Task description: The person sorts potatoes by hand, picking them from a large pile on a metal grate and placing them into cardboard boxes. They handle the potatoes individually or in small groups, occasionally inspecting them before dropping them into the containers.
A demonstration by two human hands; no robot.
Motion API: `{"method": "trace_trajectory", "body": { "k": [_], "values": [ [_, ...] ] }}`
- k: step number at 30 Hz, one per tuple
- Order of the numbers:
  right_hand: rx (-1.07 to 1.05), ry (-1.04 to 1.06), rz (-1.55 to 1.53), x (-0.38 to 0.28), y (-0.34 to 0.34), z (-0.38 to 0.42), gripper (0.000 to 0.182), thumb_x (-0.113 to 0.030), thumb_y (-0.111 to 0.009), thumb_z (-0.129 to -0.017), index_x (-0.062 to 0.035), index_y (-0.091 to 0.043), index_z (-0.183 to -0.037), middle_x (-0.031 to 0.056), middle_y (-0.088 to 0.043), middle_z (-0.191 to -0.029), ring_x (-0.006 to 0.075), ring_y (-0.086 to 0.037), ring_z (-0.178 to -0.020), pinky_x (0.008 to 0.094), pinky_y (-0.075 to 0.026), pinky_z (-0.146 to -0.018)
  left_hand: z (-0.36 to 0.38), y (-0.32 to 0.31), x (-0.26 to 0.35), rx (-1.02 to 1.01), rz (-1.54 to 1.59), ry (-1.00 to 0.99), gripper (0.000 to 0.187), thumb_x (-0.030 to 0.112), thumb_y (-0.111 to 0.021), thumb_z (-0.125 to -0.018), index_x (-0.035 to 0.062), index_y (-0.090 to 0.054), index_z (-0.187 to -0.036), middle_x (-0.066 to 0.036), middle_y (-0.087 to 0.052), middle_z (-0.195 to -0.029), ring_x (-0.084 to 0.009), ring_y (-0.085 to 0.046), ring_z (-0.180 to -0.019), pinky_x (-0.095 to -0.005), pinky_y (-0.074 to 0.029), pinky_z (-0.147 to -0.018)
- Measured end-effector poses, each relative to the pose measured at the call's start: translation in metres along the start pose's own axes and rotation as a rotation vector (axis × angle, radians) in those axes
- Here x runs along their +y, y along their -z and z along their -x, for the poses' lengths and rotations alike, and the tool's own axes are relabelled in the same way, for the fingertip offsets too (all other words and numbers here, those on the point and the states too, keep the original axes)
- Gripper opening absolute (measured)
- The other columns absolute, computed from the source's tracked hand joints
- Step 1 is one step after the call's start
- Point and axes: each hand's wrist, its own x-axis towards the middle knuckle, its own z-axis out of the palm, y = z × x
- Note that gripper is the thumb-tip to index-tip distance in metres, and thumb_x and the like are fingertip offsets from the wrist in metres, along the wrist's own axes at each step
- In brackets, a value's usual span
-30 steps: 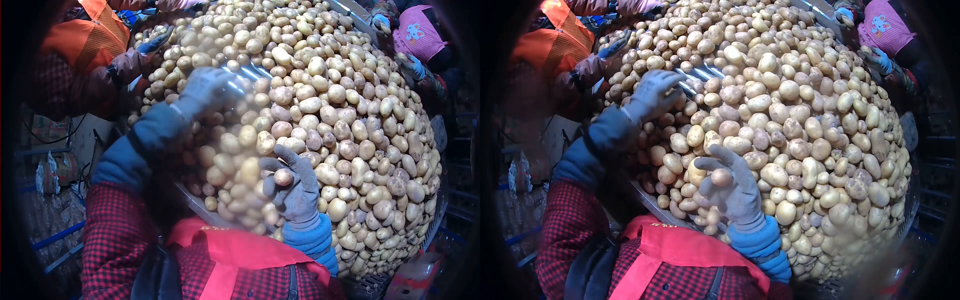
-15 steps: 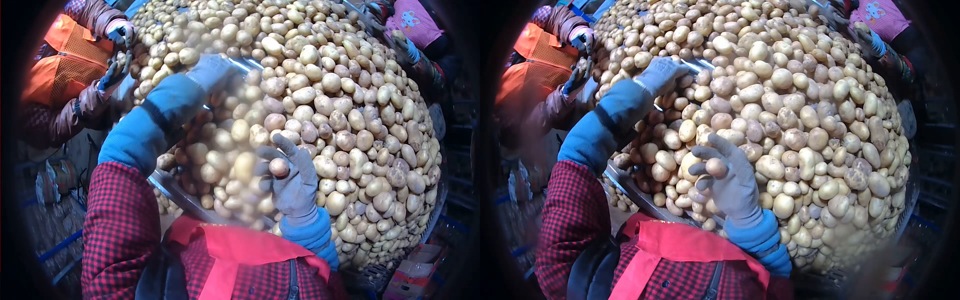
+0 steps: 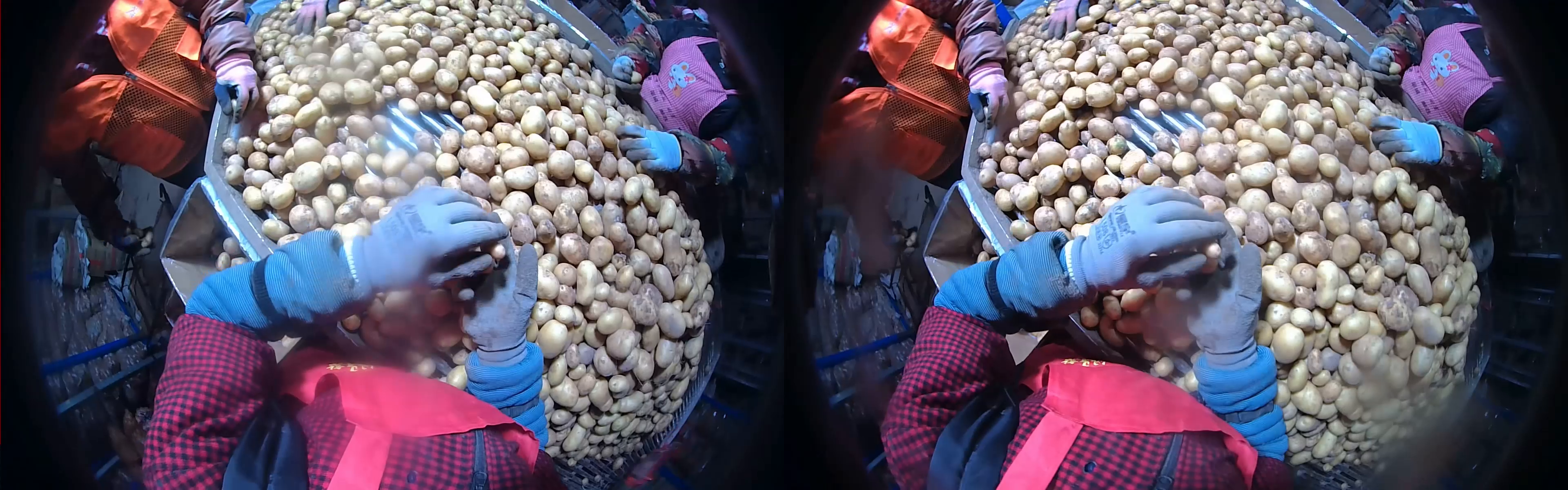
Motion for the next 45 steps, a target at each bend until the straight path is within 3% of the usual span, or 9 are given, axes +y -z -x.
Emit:
{"method": "trace_trajectory", "body": {
  "k": [2, 7, 11, 18, 22, 26, 31, 38, 45],
  "values": [
    [-0.146, 0.100, 0.290, -0.001, 0.028, -0.003, 0.062, -0.048, -0.044, -0.107, -0.0050, -0.043, -0.151, 0.0172, -0.059, -0.133, 0.0254, -0.066, -0.107, 0.0293, -0.060, -0.072, 0.004, 0.017, 0.007, 0.019, -0.050, 0.040, 0.043, 0.021, -0.074, -0.088, 0.0078, -0.067, -0.128, -0.014, -0.067, -0.124, -0.0345, -0.062, -0.117, -0.0458, -0.049, -0.099],
    [-0.248, -0.231, -0.264, -0.008, 0.034, -0.002, 0.057, -0.049, -0.042, -0.108, -0.0081, -0.048, -0.147, 0.0209, -0.063, -0.133, 0.0281, -0.072, -0.092, 0.0308, -0.061, -0.065, 0.067, 0.054, -0.025, 0.032, -0.199, 0.297, 0.046, 0.020, -0.071, -0.090, 0.0056, -0.064, -0.133, -0.017, -0.064, -0.131, -0.0367, -0.060, -0.122, -0.0460, -0.045, -0.105],
    [-0.224, -0.205, -0.259, -0.006, 0.032, 0.001, 0.055, -0.049, -0.042, -0.107, -0.0091, -0.053, -0.143, 0.0191, -0.066, -0.130, 0.0284, -0.072, -0.094, 0.0312, -0.061, -0.066, 0.106, 0.066, -0.048, -0.073, -0.548, 0.464, 0.049, 0.022, -0.070, -0.089, 0.0099, -0.062, -0.136, -0.018, -0.059, -0.138, -0.0384, -0.053, -0.130, -0.0513, -0.039, -0.111],
    [-0.074, -0.137, -0.111, -0.005, 0.021, 0.005, 0.053, -0.048, -0.041, -0.107, -0.0106, -0.054, -0.143, 0.0153, -0.069, -0.123, 0.0267, -0.071, -0.089, 0.0348, -0.059, -0.069, 0.080, 0.042, -0.080, -0.375, -0.469, 0.306, 0.038, 0.025, -0.061, -0.094, 0.0224, -0.064, -0.132, -0.011, -0.055, -0.143, -0.0393, -0.040, -0.141, -0.0610, -0.025, -0.118],
    [-0.185, -0.161, -0.104, -0.006, 0.027, 0.004, 0.053, -0.046, -0.038, -0.109, -0.0101, -0.053, -0.144, 0.0150, -0.068, -0.125, 0.0257, -0.070, -0.083, 0.0335, -0.057, -0.066, 0.064, 0.039, -0.140, -0.253, -0.658, 0.202, 0.038, 0.024, -0.069, -0.088, 0.0205, -0.064, -0.125, -0.009, -0.058, -0.137, -0.0347, -0.047, -0.134, -0.0553, -0.034, -0.112],
    [-0.219, -0.156, -0.088, -0.006, 0.029, 0.003, 0.051, -0.043, -0.039, -0.109, -0.0102, -0.051, -0.146, 0.0165, -0.065, -0.126, 0.0248, -0.070, -0.083, 0.0328, -0.056, -0.065, 0.054, 0.057, -0.179, -0.055, -0.751, 0.337, 0.029, 0.031, -0.066, -0.090, 0.0188, -0.066, -0.116, -0.007, -0.067, -0.113, -0.0299, -0.062, -0.107, -0.0469, -0.045, -0.092],
    [-0.266, -0.147, -0.106, -0.004, 0.030, 0.001, 0.051, -0.040, -0.041, -0.108, -0.0078, -0.048, -0.147, 0.0182, -0.065, -0.127, 0.0247, -0.070, -0.085, 0.0323, -0.057, -0.066, 0.019, 0.065, -0.146, -0.523, -0.851, 0.474, 0.041, 0.041, -0.072, -0.087, 0.0145, -0.070, -0.118, -0.009, -0.069, -0.105, -0.0321, -0.063, -0.104, -0.0466, -0.048, -0.090],
    [-0.243, -0.129, -0.057, -0.005, 0.029, 0.002, 0.050, -0.038, -0.042, -0.108, -0.0064, -0.048, -0.147, 0.0184, -0.064, -0.128, 0.0255, -0.071, -0.088, 0.0327, -0.058, -0.067, -0.035, 0.047, -0.147, -0.861, -1.007, 0.668, 0.047, 0.051, -0.075, -0.081, 0.0135, -0.076, -0.110, -0.010, -0.063, -0.119, -0.0290, -0.056, -0.117, -0.0459, -0.042, -0.095],
    [-0.234, -0.155, -0.064, -0.006, 0.031, 0.003, 0.051, -0.040, -0.041, -0.109, -0.0059, -0.048, -0.146, 0.0177, -0.063, -0.129, 0.0267, -0.071, -0.091, 0.0321, -0.057, -0.070, -0.012, 0.025, -0.138, -0.711, -0.923, 0.762, 0.042, 0.047, -0.074, -0.082, 0.0118, -0.079, -0.103, -0.011, -0.054, -0.137, -0.0279, -0.046, -0.132, -0.0505, -0.036, -0.106]
  ]
}}
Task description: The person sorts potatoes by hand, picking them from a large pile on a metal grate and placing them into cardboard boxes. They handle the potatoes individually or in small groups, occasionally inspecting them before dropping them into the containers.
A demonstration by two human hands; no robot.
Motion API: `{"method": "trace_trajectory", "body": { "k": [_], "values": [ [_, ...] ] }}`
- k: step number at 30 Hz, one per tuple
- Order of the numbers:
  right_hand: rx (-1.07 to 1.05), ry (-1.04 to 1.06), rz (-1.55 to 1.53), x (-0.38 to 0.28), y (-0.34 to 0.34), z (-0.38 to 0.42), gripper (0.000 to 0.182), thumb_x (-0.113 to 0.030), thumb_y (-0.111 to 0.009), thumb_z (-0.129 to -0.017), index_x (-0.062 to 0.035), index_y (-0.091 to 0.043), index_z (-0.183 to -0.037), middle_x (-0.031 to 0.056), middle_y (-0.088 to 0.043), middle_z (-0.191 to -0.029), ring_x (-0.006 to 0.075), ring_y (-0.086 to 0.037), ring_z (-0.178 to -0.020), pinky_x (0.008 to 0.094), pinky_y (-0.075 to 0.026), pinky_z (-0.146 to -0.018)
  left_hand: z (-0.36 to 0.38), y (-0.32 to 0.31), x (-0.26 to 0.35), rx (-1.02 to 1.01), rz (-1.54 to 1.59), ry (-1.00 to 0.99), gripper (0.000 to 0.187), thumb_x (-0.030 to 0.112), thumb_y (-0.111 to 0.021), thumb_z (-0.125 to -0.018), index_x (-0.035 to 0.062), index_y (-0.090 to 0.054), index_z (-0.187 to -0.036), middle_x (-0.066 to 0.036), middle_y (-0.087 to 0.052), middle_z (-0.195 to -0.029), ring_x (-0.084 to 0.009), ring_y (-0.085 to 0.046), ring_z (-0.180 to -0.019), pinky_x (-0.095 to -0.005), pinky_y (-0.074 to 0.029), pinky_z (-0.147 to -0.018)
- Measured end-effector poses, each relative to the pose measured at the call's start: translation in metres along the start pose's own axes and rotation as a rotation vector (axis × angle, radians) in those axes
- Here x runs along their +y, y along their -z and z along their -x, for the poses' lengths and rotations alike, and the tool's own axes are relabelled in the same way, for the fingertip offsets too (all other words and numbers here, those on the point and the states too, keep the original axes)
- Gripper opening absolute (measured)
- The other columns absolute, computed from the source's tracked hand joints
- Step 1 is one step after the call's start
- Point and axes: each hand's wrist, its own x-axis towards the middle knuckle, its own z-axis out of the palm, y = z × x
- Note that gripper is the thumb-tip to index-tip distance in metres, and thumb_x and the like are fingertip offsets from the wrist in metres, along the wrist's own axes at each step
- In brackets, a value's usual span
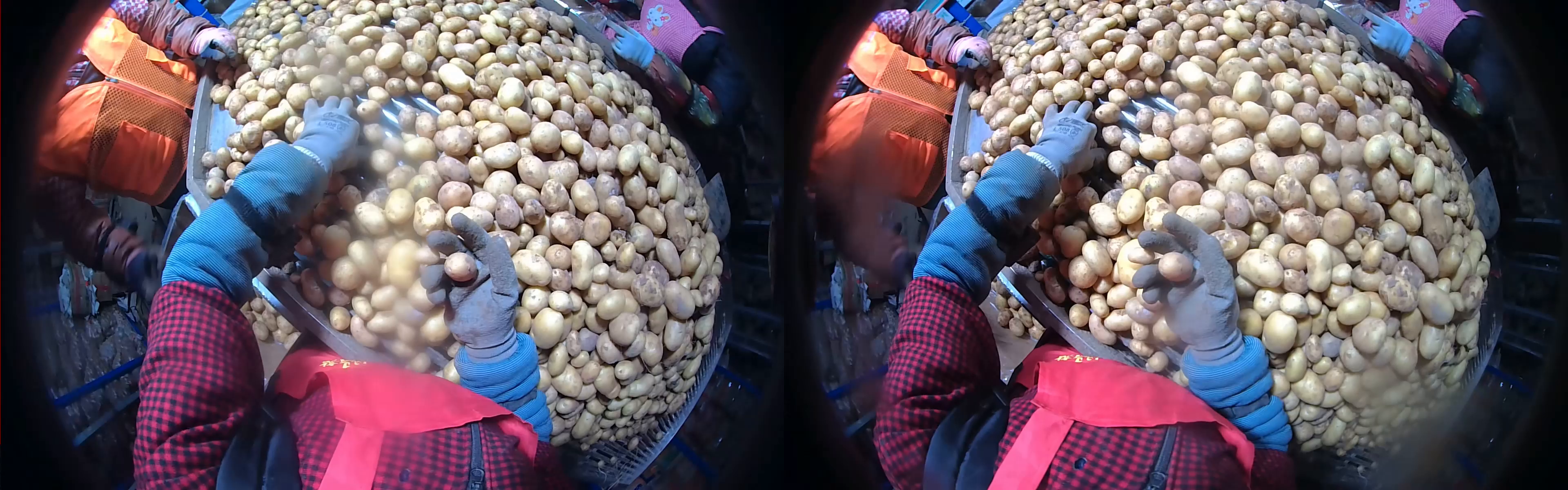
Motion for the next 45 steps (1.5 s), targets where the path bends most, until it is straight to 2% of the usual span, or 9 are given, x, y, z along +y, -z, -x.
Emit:
{"method": "trace_trajectory", "body": {
  "k": [4, 9, 13, 16, 18, 23, 27, 40, 45],
  "values": [
    [-0.031, 0.015, 0.028, 0.001, 0.002, -0.001, 0.053, -0.042, -0.040, -0.109, -0.0062, -0.048, -0.146, 0.0174, -0.063, -0.131, 0.0273, -0.071, -0.092, 0.0329, -0.058, -0.072, -0.001, 0.011, -0.002, -0.119, 0.051, -0.010, 0.039, 0.046, -0.074, -0.083, 0.0110, -0.080, -0.100, -0.012, -0.050, -0.148, -0.0298, -0.042, -0.139, -0.0519, -0.034, -0.110],
    [0.030, 0.048, 0.084, 0.005, 0.002, -0.003, 0.052, -0.043, -0.040, -0.108, -0.0081, -0.052, -0.145, 0.0164, -0.066, -0.128, 0.0267, -0.071, -0.089, 0.0335, -0.057, -0.069, 0.045, -0.025, -0.011, 0.498, 0.316, -0.082, 0.038, 0.047, -0.071, -0.088, 0.0089, -0.076, -0.087, -0.017, -0.056, -0.143, -0.0357, -0.047, -0.136, -0.0526, -0.035, -0.111],
    [0.175, 0.119, 0.202, 0.006, -0.009, -0.002, 0.050, -0.042, -0.041, -0.106, -0.0109, -0.054, -0.143, 0.0147, -0.068, -0.125, 0.0230, -0.069, -0.079, 0.0280, -0.056, -0.061, 0.141, -0.041, -0.021, 0.776, 0.771, -0.168, 0.040, 0.039, -0.072, -0.093, 0.0085, -0.072, -0.118, -0.021, -0.066, -0.125, -0.0336, -0.064, -0.113, -0.0447, -0.050, -0.094],
    [-0.006, 0.224, 0.242, 0.006, 0.006, -0.005, 0.050, -0.035, -0.045, -0.107, -0.0128, -0.044, -0.152, 0.0137, -0.058, -0.141, 0.0277, -0.066, -0.108, 0.0323, -0.062, -0.070, 0.238, -0.042, -0.014, 0.339, 1.608, 0.337, 0.048, 0.036, -0.071, -0.098, 0.0075, -0.065, -0.135, -0.011, -0.073, -0.101, -0.0126, -0.065, -0.090, -0.0289, -0.052, -0.080],
    [0.059, 0.461, 0.661, 0.015, 0.014, -0.006, 0.054, -0.024, -0.047, -0.108, -0.0143, -0.032, -0.159, 0.0119, -0.046, -0.153, 0.0314, -0.051, -0.135, 0.0342, -0.064, -0.077, 0.286, -0.096, -0.028, 0.500, 1.262, 0.448, 0.046, 0.031, -0.071, -0.099, 0.0082, -0.064, -0.138, -0.003, -0.071, -0.102, -0.0098, -0.063, -0.089, -0.0262, -0.052, -0.083],
    [0.007, 0.235, 0.296, 0.002, 0.005, -0.012, 0.048, -0.037, -0.044, -0.108, -0.0064, -0.051, -0.145, 0.0080, -0.063, -0.127, 0.0131, -0.060, -0.077, 0.0221, -0.051, -0.058, 0.419, -0.174, -0.029, 0.878, 1.372, 0.886, 0.048, 0.008, -0.068, -0.099, 0.0029, -0.055, -0.144, -0.006, -0.065, -0.123, -0.0116, -0.061, -0.106, -0.0251, -0.050, -0.095],
    [-0.214, 0.070, 0.207, -0.020, 0.035, -0.022, 0.057, -0.045, -0.035, -0.110, -0.0094, -0.042, -0.154, 0.0067, -0.057, -0.139, 0.0182, -0.058, -0.093, 0.0298, -0.053, -0.068, 0.514, -0.257, -0.010, 1.065, 1.344, 1.236, 0.047, -0.001, -0.066, -0.097, 0.0019, -0.055, -0.143, -0.005, -0.062, -0.122, -0.0114, -0.062, -0.097, -0.0246, -0.054, -0.085],
    [-0.421, -0.080, 0.188, -0.033, 0.054, -0.044, 0.058, -0.045, -0.042, -0.108, -0.0075, -0.043, -0.152, 0.0085, -0.053, -0.145, 0.0222, -0.055, -0.100, 0.0315, -0.049, -0.077, 0.605, -0.325, 0.046, 1.006, 1.328, 1.680, 0.048, 0.002, -0.067, -0.095, 0.0062, -0.057, -0.142, -0.004, -0.065, -0.113, -0.0141, -0.062, -0.101, -0.0263, -0.051, -0.092],
    [-0.391, -0.032, 0.242, -0.035, 0.051, -0.047, 0.057, -0.045, -0.046, -0.107, -0.0079, -0.046, -0.150, 0.0072, -0.055, -0.141, 0.0184, -0.054, -0.095, 0.0277, -0.048, -0.072, 0.671, -0.350, 0.069, 0.403, 1.008, 1.789, 0.054, 0.010, -0.071, -0.092, 0.0102, -0.055, -0.144, -0.016, -0.057, -0.138, -0.0284, -0.056, -0.127, -0.0384, -0.044, -0.111]
  ]
}}
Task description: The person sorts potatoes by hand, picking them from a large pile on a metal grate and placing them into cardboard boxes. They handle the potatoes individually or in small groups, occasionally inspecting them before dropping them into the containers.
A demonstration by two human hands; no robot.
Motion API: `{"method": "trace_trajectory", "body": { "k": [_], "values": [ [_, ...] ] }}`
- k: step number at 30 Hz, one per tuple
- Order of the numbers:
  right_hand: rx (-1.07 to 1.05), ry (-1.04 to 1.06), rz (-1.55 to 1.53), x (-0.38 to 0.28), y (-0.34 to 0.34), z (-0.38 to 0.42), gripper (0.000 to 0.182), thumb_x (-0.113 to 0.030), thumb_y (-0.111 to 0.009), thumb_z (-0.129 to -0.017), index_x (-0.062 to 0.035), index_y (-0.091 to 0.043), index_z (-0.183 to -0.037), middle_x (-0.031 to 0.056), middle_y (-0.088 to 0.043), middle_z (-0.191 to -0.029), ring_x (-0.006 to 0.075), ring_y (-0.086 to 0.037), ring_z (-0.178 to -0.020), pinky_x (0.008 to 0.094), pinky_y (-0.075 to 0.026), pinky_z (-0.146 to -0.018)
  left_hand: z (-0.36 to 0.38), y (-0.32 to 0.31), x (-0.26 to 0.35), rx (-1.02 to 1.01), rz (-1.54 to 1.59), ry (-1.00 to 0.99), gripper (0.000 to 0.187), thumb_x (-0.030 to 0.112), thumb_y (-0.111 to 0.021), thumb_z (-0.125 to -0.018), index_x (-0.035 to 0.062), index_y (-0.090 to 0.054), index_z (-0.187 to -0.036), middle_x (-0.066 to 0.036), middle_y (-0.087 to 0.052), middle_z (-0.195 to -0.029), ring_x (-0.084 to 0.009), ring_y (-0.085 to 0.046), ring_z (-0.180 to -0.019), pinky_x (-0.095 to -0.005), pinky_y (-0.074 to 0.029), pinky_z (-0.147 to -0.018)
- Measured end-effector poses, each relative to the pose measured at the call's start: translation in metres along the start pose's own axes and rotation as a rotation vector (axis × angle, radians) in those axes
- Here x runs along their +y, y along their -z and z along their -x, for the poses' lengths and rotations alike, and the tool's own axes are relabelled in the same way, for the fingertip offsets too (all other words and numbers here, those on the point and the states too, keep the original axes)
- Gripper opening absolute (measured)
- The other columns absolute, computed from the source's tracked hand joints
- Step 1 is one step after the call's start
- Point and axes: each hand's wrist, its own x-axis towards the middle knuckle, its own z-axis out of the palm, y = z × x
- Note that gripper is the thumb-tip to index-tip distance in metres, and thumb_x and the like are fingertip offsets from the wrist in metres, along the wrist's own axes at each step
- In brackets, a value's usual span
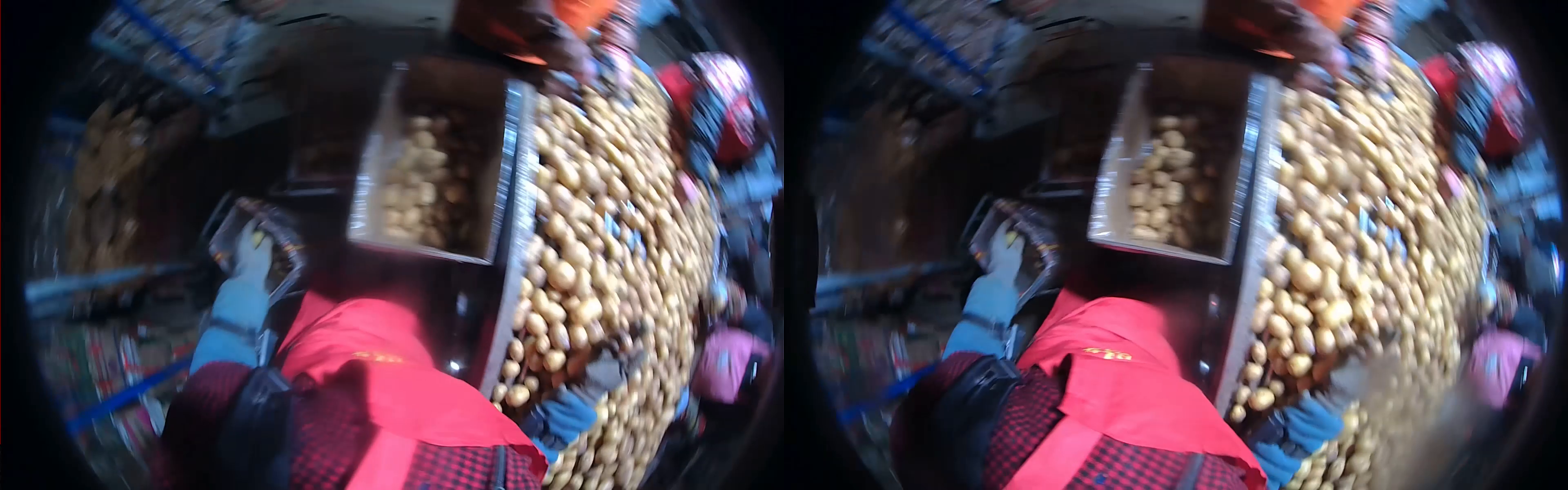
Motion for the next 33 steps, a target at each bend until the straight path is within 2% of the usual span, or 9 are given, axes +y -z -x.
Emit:
{"method": "trace_trajectory", "body": {
  "k": [4, 6, 8, 10, 14, 17, 25, 30, 33],
  "values": [
    [0.157, 0.084, 0.021, 0.016, -0.015, 0.009, 0.057, -0.046, -0.050, -0.106, -0.0083, -0.048, -0.149, 0.0061, -0.057, -0.138, 0.0155, -0.053, -0.091, 0.0247, -0.048, -0.067, -0.010, -0.015, 0.042, 0.069, -0.092, -0.420, 0.051, 0.012, -0.065, -0.093, 0.0030, -0.055, -0.143, -0.021, -0.056, -0.144, -0.0363, -0.052, -0.135, -0.0426, -0.040, -0.115],
    [0.385, 0.056, 0.030, 0.025, -0.068, 0.016, 0.057, -0.051, -0.045, -0.106, -0.0103, -0.053, -0.145, 0.0079, -0.063, -0.131, 0.0190, -0.062, -0.086, 0.0243, -0.050, -0.063, 0.001, -0.025, 0.125, -0.011, 0.135, -0.634, 0.042, 0.013, -0.064, -0.096, 0.0009, -0.061, -0.135, -0.021, -0.064, -0.132, -0.0357, -0.060, -0.125, -0.0419, -0.044, -0.111],
    [0.256, -0.018, -0.040, 0.031, -0.089, 0.025, 0.056, -0.053, -0.048, -0.105, -0.0132, -0.055, -0.143, 0.0083, -0.066, -0.124, 0.0206, -0.065, -0.084, 0.0274, -0.052, -0.063, 0.043, -0.024, 0.231, -0.176, 0.293, -0.808, 0.036, 0.018, -0.063, -0.099, -0.0012, -0.065, -0.129, -0.021, -0.070, -0.122, -0.0343, -0.065, -0.117, -0.0407, -0.047, -0.106],
    [0.274, -0.077, 0.023, 0.045, -0.107, 0.034, 0.056, -0.054, -0.048, -0.104, -0.0138, -0.056, -0.143, 0.0101, -0.067, -0.123, 0.0213, -0.065, -0.085, 0.0288, -0.052, -0.063, 0.073, -0.025, 0.303, -0.465, 0.386, -1.185, 0.035, 0.019, -0.059, -0.101, -0.0026, -0.066, -0.127, -0.019, -0.069, -0.125, -0.0323, -0.065, -0.117, -0.0402, -0.048, -0.105],
    [0.277, -0.255, -0.102, 0.073, -0.143, 0.052, 0.056, -0.054, -0.048, -0.105, -0.0126, -0.057, -0.141, 0.0142, -0.068, -0.122, 0.0233, -0.069, -0.084, 0.0302, -0.054, -0.065, 0.141, -0.064, 0.390, -0.955, 0.486, -1.465, 0.049, 0.024, -0.060, -0.099, -0.0037, -0.056, -0.139, -0.022, -0.068, -0.117, -0.0331, -0.067, -0.103, -0.0398, -0.051, -0.094],
    [0.225, -0.277, -0.174, 0.085, -0.133, 0.063, 0.057, -0.054, -0.044, -0.106, -0.0112, -0.057, -0.142, 0.0141, -0.067, -0.124, 0.0223, -0.069, -0.085, 0.0292, -0.054, -0.066, 0.189, -0.074, 0.426, -1.442, 0.395, -1.272, 0.058, 0.023, -0.061, -0.098, -0.0059, -0.045, -0.146, -0.022, -0.066, -0.121, -0.0337, -0.067, -0.105, -0.0380, -0.053, -0.089],
    [0.335, 0.106, 0.382, 0.083, -0.130, 0.072, 0.060, -0.050, -0.041, -0.108, -0.0097, -0.040, -0.152, 0.0135, -0.060, -0.135, 0.0247, -0.064, -0.110, 0.0358, -0.057, -0.090, 0.229, -0.101, 0.438, -1.099, 0.409, -1.680, 0.069, 0.028, -0.073, -0.087, 0.0011, -0.048, -0.145, -0.023, -0.058, -0.135, -0.0432, -0.059, -0.118, -0.0487, -0.046, -0.102],
    [0.428, -0.098, -0.138, 0.066, -0.127, 0.059, 0.058, -0.043, -0.029, -0.111, -0.0059, -0.035, -0.156, 0.0194, -0.050, -0.146, 0.0310, -0.052, -0.133, 0.0464, -0.040, -0.116, 0.254, -0.108, 0.453, -0.851, 0.409, -2.060, 0.056, 0.024, -0.069, -0.086, 0.0158, -0.058, -0.140, -0.018, -0.058, -0.134, -0.0347, -0.056, -0.126, -0.0533, -0.043, -0.106],
    [0.357, -0.143, -0.303, 0.055, -0.117, 0.052, 0.057, -0.046, -0.034, -0.110, -0.0080, -0.044, -0.151, 0.0175, -0.057, -0.139, 0.0291, -0.055, -0.129, 0.0456, -0.043, -0.114, 0.251, -0.110, 0.466, -0.887, 0.467, -2.091, 0.050, 0.025, -0.067, -0.088, 0.0177, -0.061, -0.137, -0.015, -0.057, -0.139, -0.0326, -0.055, -0.131, -0.0558, -0.035, -0.114]
  ]
}}
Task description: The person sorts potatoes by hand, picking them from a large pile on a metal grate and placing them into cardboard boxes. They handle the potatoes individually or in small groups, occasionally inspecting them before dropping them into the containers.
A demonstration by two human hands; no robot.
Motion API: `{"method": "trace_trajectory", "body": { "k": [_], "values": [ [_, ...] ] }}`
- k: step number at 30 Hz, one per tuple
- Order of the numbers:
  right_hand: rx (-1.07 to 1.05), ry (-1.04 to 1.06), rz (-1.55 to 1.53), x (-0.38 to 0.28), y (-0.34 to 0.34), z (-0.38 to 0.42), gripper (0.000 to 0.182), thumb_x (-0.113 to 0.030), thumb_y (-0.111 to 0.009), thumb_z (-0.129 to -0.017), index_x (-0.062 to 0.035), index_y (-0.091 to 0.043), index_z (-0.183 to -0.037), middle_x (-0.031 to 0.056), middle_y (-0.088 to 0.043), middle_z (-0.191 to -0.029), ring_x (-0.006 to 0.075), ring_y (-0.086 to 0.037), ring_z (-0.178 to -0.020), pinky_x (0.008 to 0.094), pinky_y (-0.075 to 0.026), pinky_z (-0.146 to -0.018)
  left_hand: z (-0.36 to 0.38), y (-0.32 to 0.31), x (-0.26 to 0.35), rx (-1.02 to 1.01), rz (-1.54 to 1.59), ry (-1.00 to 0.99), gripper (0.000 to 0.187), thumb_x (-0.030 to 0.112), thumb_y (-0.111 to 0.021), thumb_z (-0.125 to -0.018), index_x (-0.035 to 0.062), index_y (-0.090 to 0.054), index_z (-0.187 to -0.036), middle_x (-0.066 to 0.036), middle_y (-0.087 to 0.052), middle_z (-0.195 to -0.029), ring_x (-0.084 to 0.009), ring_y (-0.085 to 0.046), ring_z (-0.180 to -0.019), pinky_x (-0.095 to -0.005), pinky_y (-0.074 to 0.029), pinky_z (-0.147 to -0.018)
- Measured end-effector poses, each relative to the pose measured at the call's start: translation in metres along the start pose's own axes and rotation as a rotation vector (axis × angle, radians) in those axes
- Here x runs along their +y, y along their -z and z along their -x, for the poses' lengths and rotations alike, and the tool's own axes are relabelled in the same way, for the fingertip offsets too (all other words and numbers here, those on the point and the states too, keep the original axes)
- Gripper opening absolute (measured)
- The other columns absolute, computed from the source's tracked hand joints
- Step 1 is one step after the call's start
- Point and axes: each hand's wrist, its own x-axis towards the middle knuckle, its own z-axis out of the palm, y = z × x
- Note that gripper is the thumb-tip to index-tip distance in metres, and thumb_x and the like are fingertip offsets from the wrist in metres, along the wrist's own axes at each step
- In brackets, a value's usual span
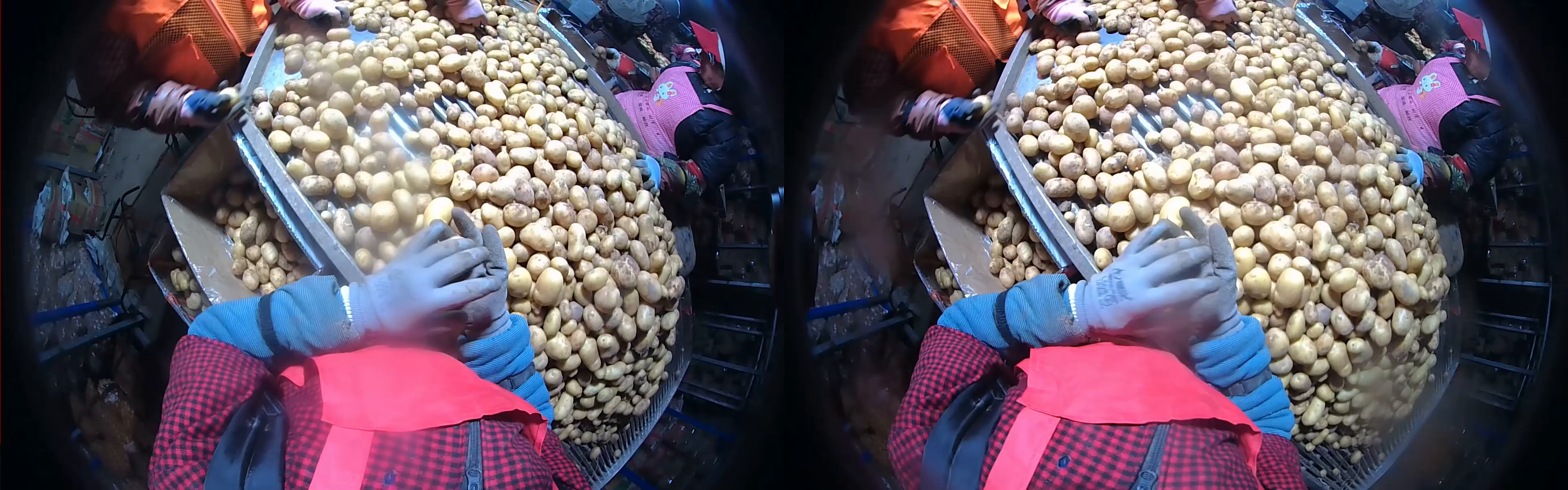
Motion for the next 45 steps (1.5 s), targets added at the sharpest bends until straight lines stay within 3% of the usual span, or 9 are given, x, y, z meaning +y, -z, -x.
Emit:
{"method": "trace_trajectory", "body": {
  "k": [4, 7, 11, 20, 27, 31, 35, 38, 45],
  "values": [
    [-0.166, 0.005, -0.175, -0.030, 0.017, -0.005, 0.054, -0.050, -0.038, -0.109, -0.0136, -0.051, -0.147, 0.0159, -0.061, -0.137, 0.0220, -0.065, -0.098, 0.0288, -0.056, -0.070, 0.001, 0.009, -0.030, 0.010, -0.087, 0.126, 0.064, 0.036, -0.074, -0.085, 0.0167, -0.057, -0.143, -0.018, -0.053, -0.146, -0.0377, -0.051, -0.134, -0.0575, -0.032, -0.114],
    [-0.158, 0.103, -0.177, -0.054, 0.016, -0.009, 0.051, -0.048, -0.039, -0.109, -0.0152, -0.054, -0.146, 0.0152, -0.062, -0.138, 0.0129, -0.055, -0.079, 0.0194, -0.042, -0.054, 0.018, -0.014, -0.073, -0.146, -0.259, 0.119, 0.068, 0.040, -0.078, -0.081, 0.0207, -0.056, -0.143, -0.017, -0.050, -0.147, -0.0384, -0.047, -0.137, -0.0626, -0.031, -0.113],
    [-0.159, 0.179, -0.214, -0.074, 0.015, -0.017, 0.052, -0.048, -0.038, -0.109, -0.0154, -0.053, -0.147, 0.0165, -0.061, -0.139, 0.0152, -0.055, -0.079, 0.0203, -0.042, -0.054, -0.001, -0.004, -0.109, -0.435, -0.261, 0.085, 0.059, 0.045, -0.075, -0.083, 0.0256, -0.059, -0.136, -0.013, -0.051, -0.146, -0.0358, -0.047, -0.138, -0.0650, -0.028, -0.115],
    [-0.230, 0.173, -0.250, -0.077, 0.033, -0.026, 0.053, -0.046, -0.035, -0.110, -0.0144, -0.047, -0.151, 0.0204, -0.057, -0.141, 0.0246, -0.061, -0.093, 0.0268, -0.047, -0.061, -0.007, 0.016, -0.230, -0.266, -0.653, 0.200, 0.071, 0.042, -0.077, -0.081, 0.0225, -0.053, -0.145, -0.010, -0.051, -0.148, -0.0336, -0.044, -0.140, -0.0593, -0.026, -0.117],
    [0.114, 0.218, -0.125, -0.073, 0.005, -0.021, 0.051, -0.045, -0.039, -0.110, -0.0152, -0.047, -0.150, 0.0192, -0.057, -0.139, 0.0214, -0.060, -0.091, 0.0227, -0.046, -0.059, -0.024, 0.044, -0.255, -0.125, -0.950, 0.448, 0.058, 0.050, -0.062, -0.094, 0.0242, -0.055, -0.146, -0.013, -0.047, -0.154, -0.0348, -0.041, -0.142, -0.0546, -0.025, -0.117],
    [-0.021, 0.200, -0.158, -0.075, 0.022, -0.022, 0.052, -0.046, -0.039, -0.110, -0.0157, -0.047, -0.151, 0.0192, -0.057, -0.140, 0.0229, -0.063, -0.096, 0.0231, -0.049, -0.059, -0.040, 0.040, -0.201, -0.059, -0.654, 0.393, 0.050, 0.040, -0.067, -0.091, 0.0177, -0.062, -0.135, -0.015, -0.055, -0.142, -0.0356, -0.049, -0.135, -0.0512, -0.034, -0.111],
    [-0.096, 0.191, -0.130, -0.073, 0.027, -0.025, 0.054, -0.049, -0.039, -0.110, -0.0158, -0.046, -0.151, 0.0178, -0.058, -0.140, 0.0238, -0.065, -0.093, 0.0256, -0.054, -0.062, -0.029, -0.014, -0.121, -0.433, -0.095, 0.020, 0.048, 0.034, -0.068, -0.090, 0.0111, -0.060, -0.132, -0.015, -0.058, -0.135, -0.0353, -0.052, -0.130, -0.0555, -0.037, -0.110],
    [-0.116, 0.199, -0.121, -0.073, 0.030, -0.026, 0.054, -0.049, -0.038, -0.109, -0.0153, -0.047, -0.151, 0.0177, -0.058, -0.140, 0.0236, -0.065, -0.094, 0.0262, -0.054, -0.063, -0.007, -0.041, -0.090, -0.176, -0.051, 0.109, 0.048, 0.032, -0.070, -0.088, 0.0092, -0.061, -0.128, -0.013, -0.060, -0.128, -0.0331, -0.056, -0.124, -0.0549, -0.039, -0.107],
    [0.045, 0.202, -0.060, -0.069, 0.021, -0.025, 0.054, -0.050, -0.041, -0.109, -0.0152, -0.050, -0.148, 0.0164, -0.059, -0.139, 0.0215, -0.064, -0.093, 0.0245, -0.053, -0.063, 0.061, 0.014, -0.108, -0.406, -0.397, 0.237, 0.050, 0.025, -0.076, -0.077, 0.0184, -0.064, -0.125, -0.011, -0.059, -0.134, -0.0358, -0.052, -0.129, -0.0617, -0.034, -0.110]
  ]
}}
